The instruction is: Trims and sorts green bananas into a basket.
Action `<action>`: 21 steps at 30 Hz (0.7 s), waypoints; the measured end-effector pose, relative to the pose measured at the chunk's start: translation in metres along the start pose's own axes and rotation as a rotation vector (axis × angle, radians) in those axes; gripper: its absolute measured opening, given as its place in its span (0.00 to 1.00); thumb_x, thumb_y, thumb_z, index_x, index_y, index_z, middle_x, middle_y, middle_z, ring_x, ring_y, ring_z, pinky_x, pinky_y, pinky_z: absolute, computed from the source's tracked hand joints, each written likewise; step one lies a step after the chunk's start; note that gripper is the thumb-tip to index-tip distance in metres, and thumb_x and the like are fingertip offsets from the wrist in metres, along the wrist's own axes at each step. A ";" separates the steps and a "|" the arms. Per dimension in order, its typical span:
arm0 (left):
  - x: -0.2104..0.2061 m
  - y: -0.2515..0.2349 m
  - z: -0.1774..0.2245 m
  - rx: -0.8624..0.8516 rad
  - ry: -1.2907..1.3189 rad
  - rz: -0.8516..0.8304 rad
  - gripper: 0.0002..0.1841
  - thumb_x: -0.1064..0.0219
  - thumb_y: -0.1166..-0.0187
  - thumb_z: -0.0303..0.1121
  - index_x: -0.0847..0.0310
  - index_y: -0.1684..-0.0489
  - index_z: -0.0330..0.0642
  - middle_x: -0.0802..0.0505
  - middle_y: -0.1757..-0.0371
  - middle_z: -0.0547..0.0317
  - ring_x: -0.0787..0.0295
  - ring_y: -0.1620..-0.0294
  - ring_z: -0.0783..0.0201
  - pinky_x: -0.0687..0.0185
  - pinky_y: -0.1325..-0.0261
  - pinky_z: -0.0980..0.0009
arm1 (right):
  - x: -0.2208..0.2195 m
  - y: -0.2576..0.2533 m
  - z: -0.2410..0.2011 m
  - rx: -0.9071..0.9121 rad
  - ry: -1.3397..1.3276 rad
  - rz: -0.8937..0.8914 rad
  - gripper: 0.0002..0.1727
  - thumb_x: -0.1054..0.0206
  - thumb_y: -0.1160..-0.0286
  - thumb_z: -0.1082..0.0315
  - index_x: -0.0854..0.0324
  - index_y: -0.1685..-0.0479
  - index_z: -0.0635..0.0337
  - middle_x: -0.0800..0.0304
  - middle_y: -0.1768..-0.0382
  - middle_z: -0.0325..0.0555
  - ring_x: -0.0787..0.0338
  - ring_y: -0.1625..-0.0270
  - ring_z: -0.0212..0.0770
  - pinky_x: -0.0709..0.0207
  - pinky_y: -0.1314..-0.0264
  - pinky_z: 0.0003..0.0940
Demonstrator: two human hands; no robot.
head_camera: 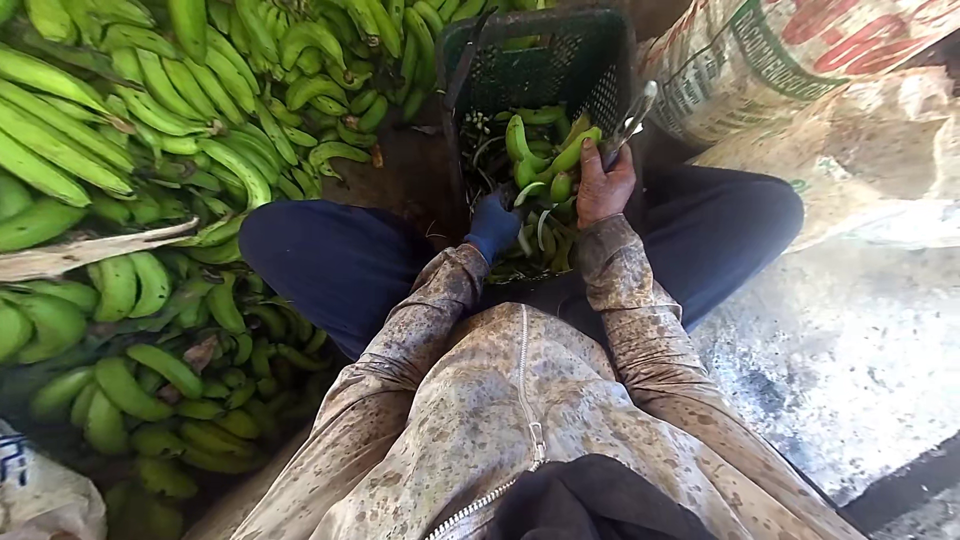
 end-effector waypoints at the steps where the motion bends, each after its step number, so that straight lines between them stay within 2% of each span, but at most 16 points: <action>1: -0.002 0.003 0.002 -0.007 -0.233 -0.049 0.27 0.33 0.21 0.37 0.24 0.20 0.47 0.08 0.38 0.46 0.10 0.36 0.50 0.19 0.29 0.46 | 0.007 -0.006 -0.004 0.025 0.017 0.026 0.18 0.29 0.21 0.60 0.21 0.42 0.64 0.11 0.62 0.45 0.09 0.65 0.36 0.11 0.59 0.35; 3: -0.015 0.015 0.002 0.057 -0.601 -0.223 0.28 0.35 0.22 0.33 0.26 0.18 0.52 0.09 0.38 0.38 0.12 0.36 0.37 0.21 0.35 0.33 | 0.019 -0.013 -0.014 0.083 0.046 0.073 0.20 0.29 0.21 0.60 0.21 0.40 0.65 0.10 0.59 0.46 0.08 0.61 0.35 0.10 0.54 0.34; 4: -0.022 0.023 0.004 0.118 -0.699 -0.333 0.31 0.34 0.21 0.33 0.30 0.14 0.54 0.13 0.33 0.34 0.16 0.32 0.32 0.25 0.34 0.30 | 0.024 -0.015 -0.019 0.108 0.038 0.099 0.20 0.29 0.20 0.61 0.22 0.39 0.66 0.09 0.57 0.46 0.07 0.58 0.34 0.10 0.50 0.34; 5: -0.028 0.025 0.002 0.135 -0.755 -0.393 0.36 0.30 0.23 0.36 0.35 0.11 0.57 0.16 0.27 0.33 0.19 0.28 0.30 0.27 0.33 0.28 | 0.029 -0.018 -0.023 0.120 0.019 0.129 0.20 0.30 0.20 0.61 0.22 0.38 0.67 0.09 0.56 0.47 0.07 0.54 0.34 0.11 0.46 0.33; 6: -0.034 0.021 -0.005 0.094 -0.761 -0.395 0.44 0.23 0.29 0.44 0.41 0.08 0.57 0.21 0.22 0.32 0.24 0.24 0.29 0.28 0.31 0.28 | 0.033 -0.021 -0.024 0.127 -0.012 0.151 0.20 0.30 0.20 0.62 0.22 0.38 0.67 0.09 0.55 0.47 0.07 0.53 0.34 0.12 0.44 0.33; 8: -0.035 0.008 -0.018 -0.021 -0.577 -0.290 0.64 0.14 0.48 0.58 0.51 0.05 0.52 0.35 0.11 0.35 0.36 0.15 0.32 0.31 0.23 0.32 | 0.038 -0.022 -0.023 0.118 -0.069 0.155 0.20 0.29 0.21 0.63 0.22 0.39 0.68 0.09 0.56 0.48 0.07 0.53 0.36 0.11 0.44 0.35; 9: -0.027 0.005 -0.016 -0.063 -0.367 -0.235 0.68 0.11 0.52 0.58 0.53 0.05 0.47 0.37 0.10 0.38 0.37 0.12 0.39 0.32 0.18 0.39 | 0.038 -0.020 -0.021 0.104 -0.091 0.128 0.20 0.30 0.20 0.63 0.22 0.39 0.68 0.09 0.56 0.48 0.07 0.52 0.36 0.11 0.42 0.35; 10: -0.015 0.003 -0.009 -0.097 -0.092 -0.184 0.69 0.09 0.52 0.54 0.55 0.05 0.43 0.35 0.10 0.43 0.36 0.12 0.49 0.33 0.15 0.49 | 0.036 -0.018 -0.020 0.088 -0.111 0.093 0.20 0.30 0.21 0.63 0.21 0.39 0.68 0.08 0.55 0.49 0.07 0.51 0.37 0.11 0.42 0.36; 12: 0.011 0.001 0.005 -0.194 0.353 -0.098 0.68 0.09 0.51 0.46 0.56 0.06 0.41 0.30 0.12 0.48 0.30 0.16 0.62 0.29 0.16 0.64 | 0.026 -0.012 -0.019 0.025 -0.103 0.001 0.18 0.30 0.20 0.62 0.20 0.42 0.67 0.09 0.57 0.46 0.07 0.53 0.35 0.11 0.43 0.34; 14: 0.027 0.004 0.018 -0.327 0.452 -0.046 0.72 0.09 0.55 0.50 0.61 0.05 0.41 0.32 0.12 0.49 0.32 0.15 0.65 0.30 0.16 0.68 | 0.009 -0.002 -0.014 -0.042 -0.025 -0.109 0.16 0.29 0.22 0.61 0.18 0.47 0.65 0.10 0.61 0.43 0.08 0.58 0.34 0.11 0.47 0.34; 16: 0.028 0.013 0.037 -0.490 0.385 -0.053 0.78 0.07 0.58 0.50 0.69 0.04 0.37 0.45 0.06 0.44 0.42 0.09 0.59 0.38 0.10 0.65 | -0.012 0.008 -0.004 -0.107 0.103 -0.232 0.19 0.26 0.24 0.58 0.17 0.46 0.65 0.10 0.61 0.45 0.09 0.60 0.35 0.11 0.50 0.37; 17: 0.023 0.020 0.043 -0.538 0.310 -0.042 0.79 0.06 0.62 0.50 0.67 0.05 0.35 0.47 0.06 0.40 0.44 0.08 0.55 0.38 0.10 0.62 | -0.021 0.012 0.001 -0.139 0.167 -0.290 0.21 0.25 0.26 0.56 0.17 0.45 0.64 0.11 0.61 0.46 0.10 0.60 0.36 0.12 0.51 0.38; 18: 0.018 0.025 0.046 -0.538 0.201 -0.017 0.79 0.04 0.66 0.49 0.61 0.05 0.37 0.48 0.06 0.39 0.44 0.08 0.51 0.36 0.11 0.58 | -0.029 0.017 0.006 -0.171 0.218 -0.342 0.22 0.24 0.26 0.55 0.17 0.45 0.64 0.11 0.61 0.47 0.11 0.60 0.38 0.14 0.50 0.40; 19: 0.013 0.028 0.045 -0.492 0.065 0.014 0.77 0.04 0.69 0.48 0.56 0.04 0.44 0.51 0.05 0.39 0.45 0.08 0.47 0.33 0.13 0.54 | -0.036 0.021 0.009 -0.211 0.249 -0.384 0.21 0.25 0.26 0.55 0.17 0.45 0.64 0.11 0.60 0.49 0.11 0.59 0.40 0.15 0.50 0.42; 21: 0.009 0.029 0.035 -0.395 -0.134 0.099 0.73 0.05 0.67 0.48 0.50 0.05 0.54 0.50 0.06 0.40 0.39 0.12 0.42 0.23 0.22 0.51 | -0.044 0.030 0.018 -0.288 0.236 -0.443 0.22 0.24 0.26 0.57 0.18 0.44 0.64 0.11 0.58 0.51 0.10 0.59 0.42 0.13 0.50 0.43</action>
Point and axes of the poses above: each hand's wrist, its own y-axis away from the middle knuckle, its own x-axis out of the back of the hand, z = x × y, the point moved 8 cm from there along -y, towards the middle knuckle
